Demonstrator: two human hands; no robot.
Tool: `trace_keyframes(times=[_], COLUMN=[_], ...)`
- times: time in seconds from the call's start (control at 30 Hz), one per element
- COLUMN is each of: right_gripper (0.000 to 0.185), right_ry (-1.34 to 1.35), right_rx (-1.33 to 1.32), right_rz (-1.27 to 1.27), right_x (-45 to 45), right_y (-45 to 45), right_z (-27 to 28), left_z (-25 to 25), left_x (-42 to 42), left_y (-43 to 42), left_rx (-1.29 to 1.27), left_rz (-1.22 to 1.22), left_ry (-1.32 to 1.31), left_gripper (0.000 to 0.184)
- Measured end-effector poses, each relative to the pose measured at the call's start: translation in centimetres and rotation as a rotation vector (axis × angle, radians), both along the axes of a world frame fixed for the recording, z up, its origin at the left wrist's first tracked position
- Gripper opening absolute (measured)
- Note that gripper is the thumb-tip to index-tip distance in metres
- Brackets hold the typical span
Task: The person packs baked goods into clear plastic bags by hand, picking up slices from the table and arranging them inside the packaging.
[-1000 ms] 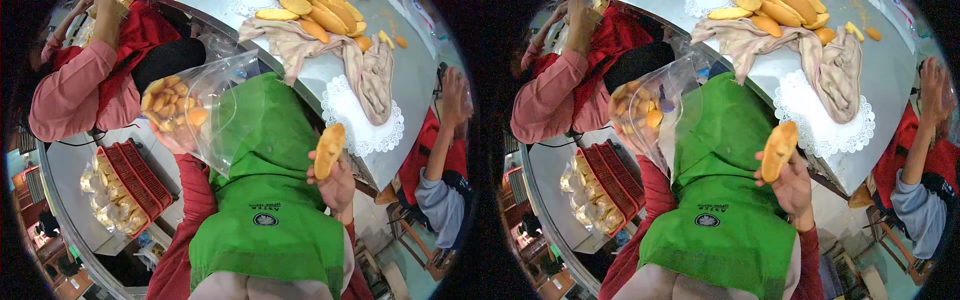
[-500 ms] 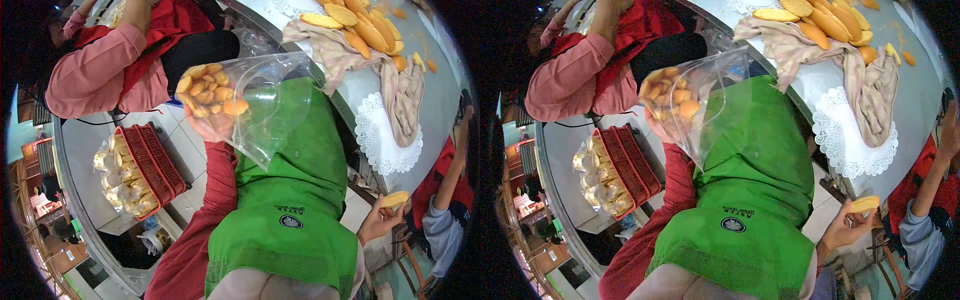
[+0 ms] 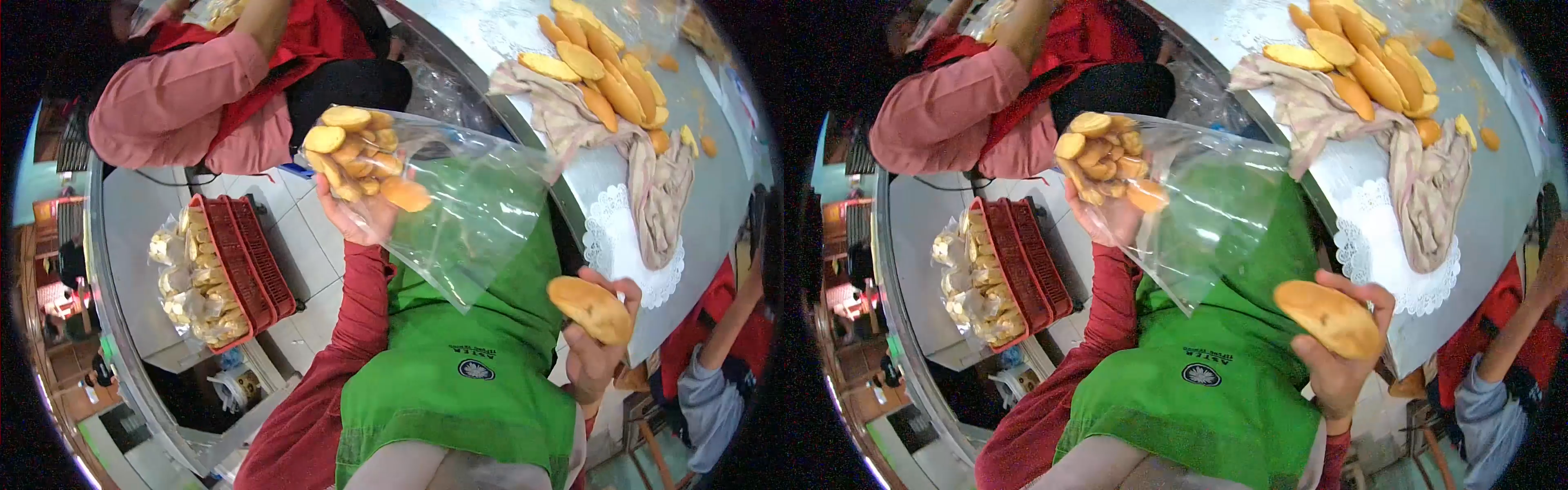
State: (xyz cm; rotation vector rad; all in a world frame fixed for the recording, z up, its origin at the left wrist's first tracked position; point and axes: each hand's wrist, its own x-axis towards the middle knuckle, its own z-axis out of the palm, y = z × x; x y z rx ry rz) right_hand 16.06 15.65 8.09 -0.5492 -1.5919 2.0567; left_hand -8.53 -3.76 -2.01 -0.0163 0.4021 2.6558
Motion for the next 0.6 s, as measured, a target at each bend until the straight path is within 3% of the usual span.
trace_keyframes(times=[0.03,0.1,0.2,0.23,0.33,0.47,0.6], right_gripper=[0.062,0.057,0.048,0.047,0.055,0.049,0.053], right_ry=[-0.012,-0.033,-0.163,-0.137,-0.101,-0.177,-0.206], right_rx=[0.015,0.049,-0.119,-0.292,-0.215,0.479,0.423], right_rz=[0.007,0.008,0.108,0.145,0.259,0.314,0.395], right_x=[-1.2,-3.1,-4.0,-3.8,-4.0,-6.0,-6.9], right_y=[-0.3,-0.9,-1.0,-0.9,-1.0,-1.1,-0.5], right_z=[-0.1,-0.5,-0.7,-0.7,-2.7,-3.1,-3.3], left_z=[0.0,0.5,1.1,1.1,0.4,0.5,0.4], left_x=[0.2,0.5,0.7,0.8,0.6,1.0,0.4], left_y=[-0.2,-0.4,0.0,0.1,0.7,1.9,1.2], left_rx=[-0.176,-0.17,-0.195,-0.198,-0.186,-0.202,-0.214], left_rz=[0.036,0.017,-0.006,-0.015,-0.074,-0.117,-0.104], left_ry=[0.03,0.03,0.045,0.04,0.039,0.031,0.051], left_gripper=[0.08,0.081,0.083,0.083,0.084,0.084,0.085])
